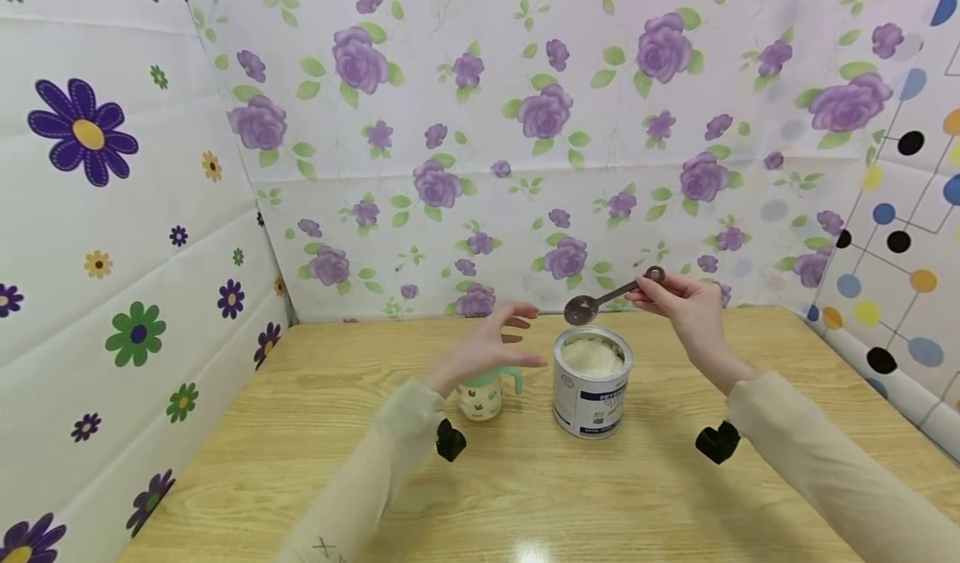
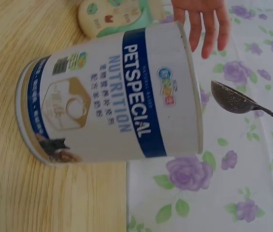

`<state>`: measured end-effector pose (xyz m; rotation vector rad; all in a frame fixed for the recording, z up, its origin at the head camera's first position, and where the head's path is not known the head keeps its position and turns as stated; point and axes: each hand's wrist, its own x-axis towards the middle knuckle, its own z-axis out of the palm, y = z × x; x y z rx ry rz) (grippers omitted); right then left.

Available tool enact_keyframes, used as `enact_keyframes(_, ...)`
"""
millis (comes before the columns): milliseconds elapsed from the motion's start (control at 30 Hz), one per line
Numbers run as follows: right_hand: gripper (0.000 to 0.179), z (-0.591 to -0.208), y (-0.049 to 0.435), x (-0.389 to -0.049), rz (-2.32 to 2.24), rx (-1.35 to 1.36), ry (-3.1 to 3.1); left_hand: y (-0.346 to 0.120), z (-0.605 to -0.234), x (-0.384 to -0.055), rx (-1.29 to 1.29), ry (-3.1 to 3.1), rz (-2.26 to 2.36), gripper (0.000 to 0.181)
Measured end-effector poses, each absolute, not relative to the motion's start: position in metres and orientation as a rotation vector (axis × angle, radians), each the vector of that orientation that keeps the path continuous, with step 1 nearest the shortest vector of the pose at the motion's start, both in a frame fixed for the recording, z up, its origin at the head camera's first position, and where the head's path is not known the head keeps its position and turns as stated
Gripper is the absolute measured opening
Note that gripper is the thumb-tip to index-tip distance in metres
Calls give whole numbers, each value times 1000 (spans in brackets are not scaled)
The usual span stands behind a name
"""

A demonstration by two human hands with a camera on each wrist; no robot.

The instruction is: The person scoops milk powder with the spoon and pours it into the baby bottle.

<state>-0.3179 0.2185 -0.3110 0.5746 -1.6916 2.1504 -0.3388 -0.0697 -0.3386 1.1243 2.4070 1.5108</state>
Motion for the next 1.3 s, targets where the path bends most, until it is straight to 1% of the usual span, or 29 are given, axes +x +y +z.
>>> enact_keyframes(133,25,-314,223,-316,2078,606,-1743,-54,-346,-335,1081,2445,1513,76)
enact_keyframes(367,20,-318,230,-314,1990,633,-1825,-37,-354,-331,1034,2511,1555,81)
enact_keyframes(533,25,-319,234,-313,1928,672,-1896,-27,-365,-333,965,2537,1568,90)
enact_keyframes(633,23,-319,235,-313,1862,694,-1962,-24,-367,-332,932,2527,1572,93)
enact_keyframes(1100,21,-319,240,-313,1648,683,-2225,-14,-377,-334,893,2446,1606,89)
enact_keyframes(1300,18,-308,236,-305,1589,684,-2303,-11,-382,-335,877,2430,1610,88)
